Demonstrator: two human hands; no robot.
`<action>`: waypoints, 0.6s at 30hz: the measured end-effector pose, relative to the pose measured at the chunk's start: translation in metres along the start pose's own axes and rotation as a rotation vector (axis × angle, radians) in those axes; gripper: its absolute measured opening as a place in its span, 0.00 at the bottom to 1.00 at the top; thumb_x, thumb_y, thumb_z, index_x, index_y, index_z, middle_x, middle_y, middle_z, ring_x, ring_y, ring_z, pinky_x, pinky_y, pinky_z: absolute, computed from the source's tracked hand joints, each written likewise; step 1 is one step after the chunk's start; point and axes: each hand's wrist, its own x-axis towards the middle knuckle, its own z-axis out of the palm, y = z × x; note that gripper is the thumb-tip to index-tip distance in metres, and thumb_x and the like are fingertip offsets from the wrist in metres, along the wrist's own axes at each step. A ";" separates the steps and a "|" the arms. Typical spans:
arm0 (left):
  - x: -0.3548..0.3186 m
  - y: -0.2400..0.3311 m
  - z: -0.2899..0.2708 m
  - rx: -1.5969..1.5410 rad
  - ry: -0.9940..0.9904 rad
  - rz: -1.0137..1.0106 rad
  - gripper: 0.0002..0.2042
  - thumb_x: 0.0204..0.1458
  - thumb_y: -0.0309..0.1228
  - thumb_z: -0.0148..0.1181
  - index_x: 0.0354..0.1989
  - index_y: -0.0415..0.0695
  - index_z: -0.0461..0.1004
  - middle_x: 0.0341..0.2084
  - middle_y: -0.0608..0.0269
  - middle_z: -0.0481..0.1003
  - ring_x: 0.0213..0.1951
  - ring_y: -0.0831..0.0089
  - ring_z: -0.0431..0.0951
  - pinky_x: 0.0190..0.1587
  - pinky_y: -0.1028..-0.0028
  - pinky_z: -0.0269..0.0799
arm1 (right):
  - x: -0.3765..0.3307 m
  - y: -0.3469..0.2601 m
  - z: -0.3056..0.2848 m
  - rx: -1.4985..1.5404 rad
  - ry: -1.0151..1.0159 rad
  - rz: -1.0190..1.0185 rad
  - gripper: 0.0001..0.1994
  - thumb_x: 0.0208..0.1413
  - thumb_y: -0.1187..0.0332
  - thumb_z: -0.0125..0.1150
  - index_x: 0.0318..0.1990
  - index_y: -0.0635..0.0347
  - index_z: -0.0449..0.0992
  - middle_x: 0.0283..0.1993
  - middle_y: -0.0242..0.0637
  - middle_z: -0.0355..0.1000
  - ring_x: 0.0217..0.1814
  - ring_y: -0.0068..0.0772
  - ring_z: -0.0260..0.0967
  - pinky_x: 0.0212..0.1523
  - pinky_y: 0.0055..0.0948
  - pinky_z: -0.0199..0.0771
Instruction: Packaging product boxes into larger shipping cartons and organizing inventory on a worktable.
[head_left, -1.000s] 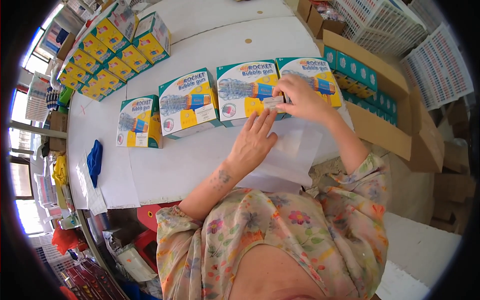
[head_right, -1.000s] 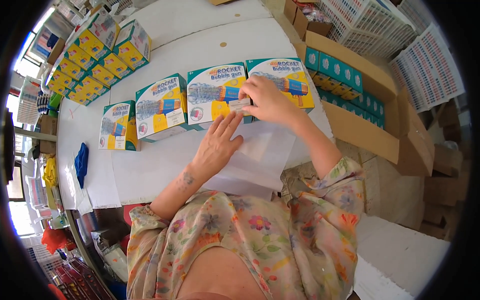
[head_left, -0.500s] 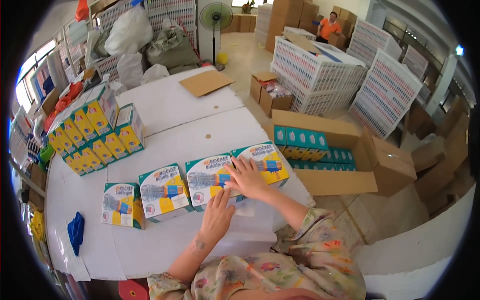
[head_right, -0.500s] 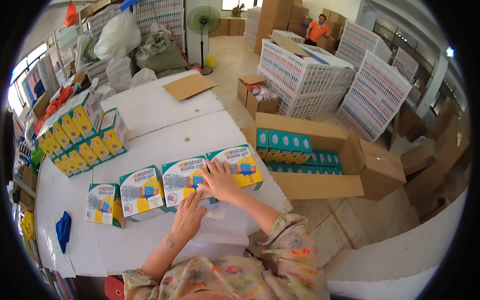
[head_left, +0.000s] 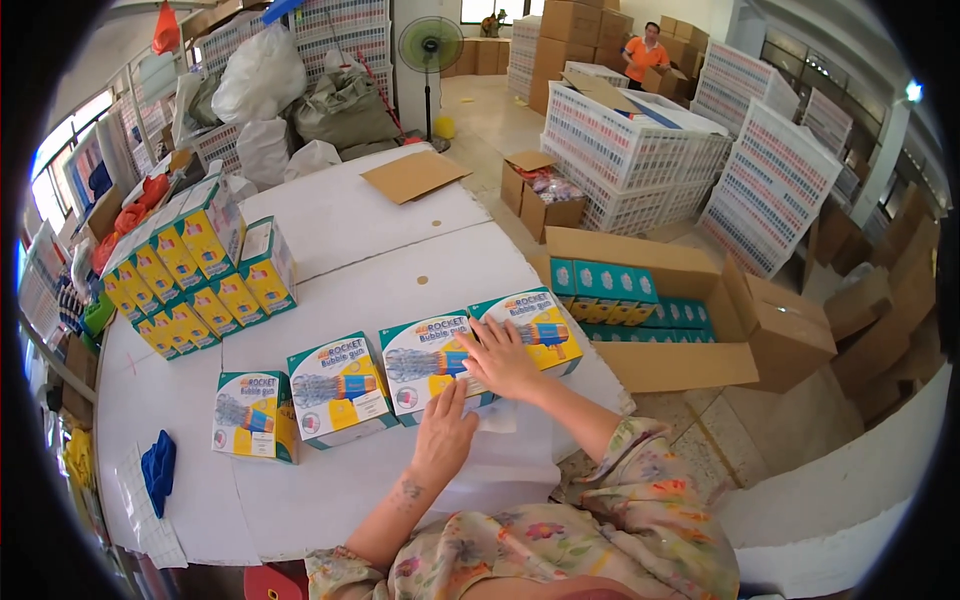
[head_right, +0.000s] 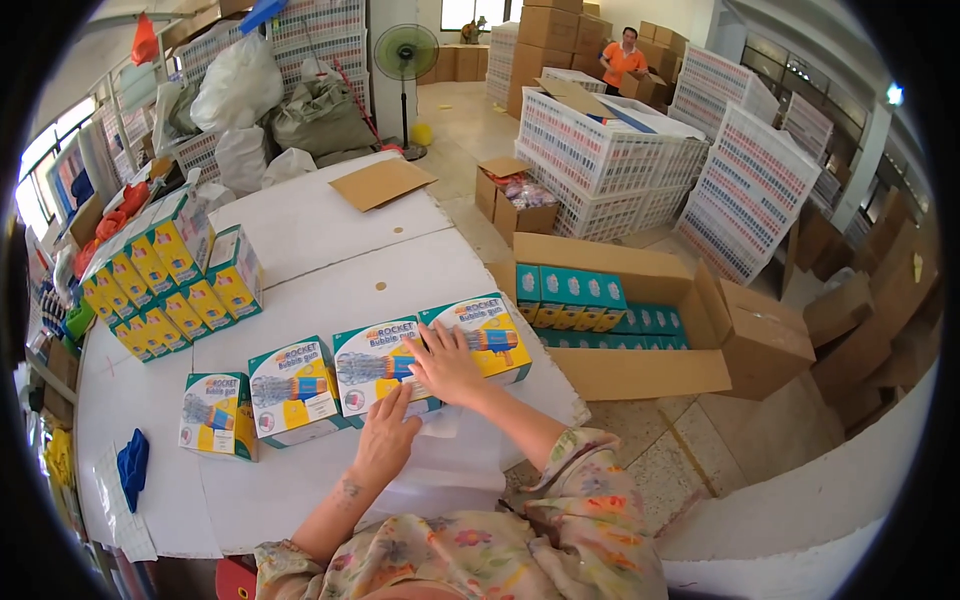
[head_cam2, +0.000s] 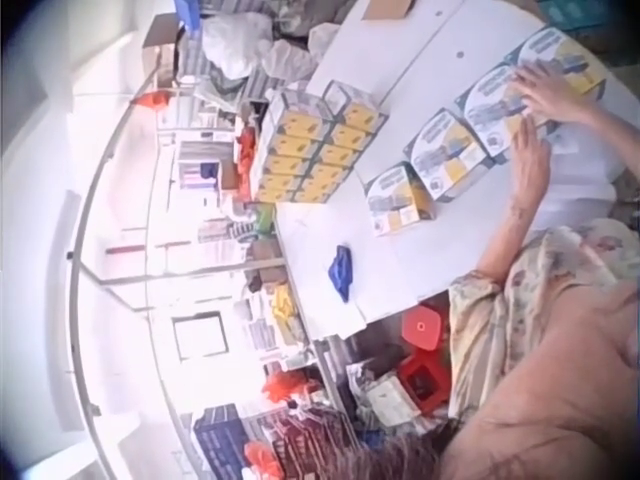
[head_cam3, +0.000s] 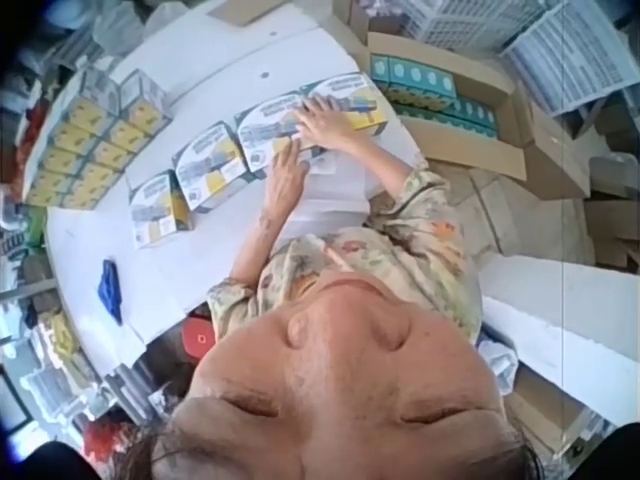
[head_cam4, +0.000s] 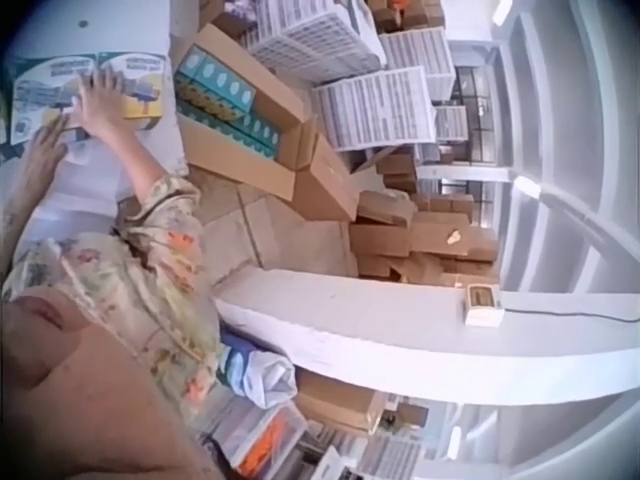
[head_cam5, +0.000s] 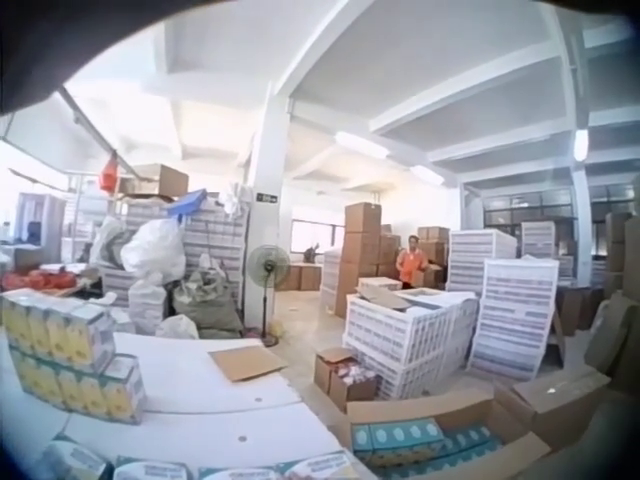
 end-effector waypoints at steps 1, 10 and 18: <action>-0.001 0.000 0.001 0.006 0.000 0.001 0.04 0.43 0.23 0.54 0.28 0.41 0.73 0.58 0.40 0.64 0.62 0.50 0.61 0.60 0.56 0.58 | 0.000 0.000 0.001 0.003 0.003 -0.002 0.24 0.63 0.56 0.44 0.65 0.51 0.59 0.68 0.49 0.52 0.70 0.57 0.46 0.67 0.57 0.41; 0.000 0.002 0.001 0.016 -0.004 0.012 0.04 0.44 0.24 0.54 0.28 0.41 0.73 0.58 0.40 0.63 0.62 0.50 0.61 0.60 0.56 0.57 | -0.002 0.002 0.001 -0.026 0.030 -0.002 0.23 0.62 0.56 0.44 0.63 0.50 0.61 0.67 0.50 0.55 0.69 0.56 0.49 0.66 0.54 0.43; 0.007 0.012 0.021 0.043 -0.046 0.015 0.07 0.46 0.28 0.54 0.30 0.37 0.74 0.55 0.40 0.65 0.59 0.49 0.63 0.61 0.58 0.58 | -0.008 0.014 -0.012 0.065 -0.006 0.037 0.22 0.55 0.60 0.55 0.57 0.55 0.67 0.62 0.50 0.59 0.64 0.57 0.56 0.61 0.59 0.52</action>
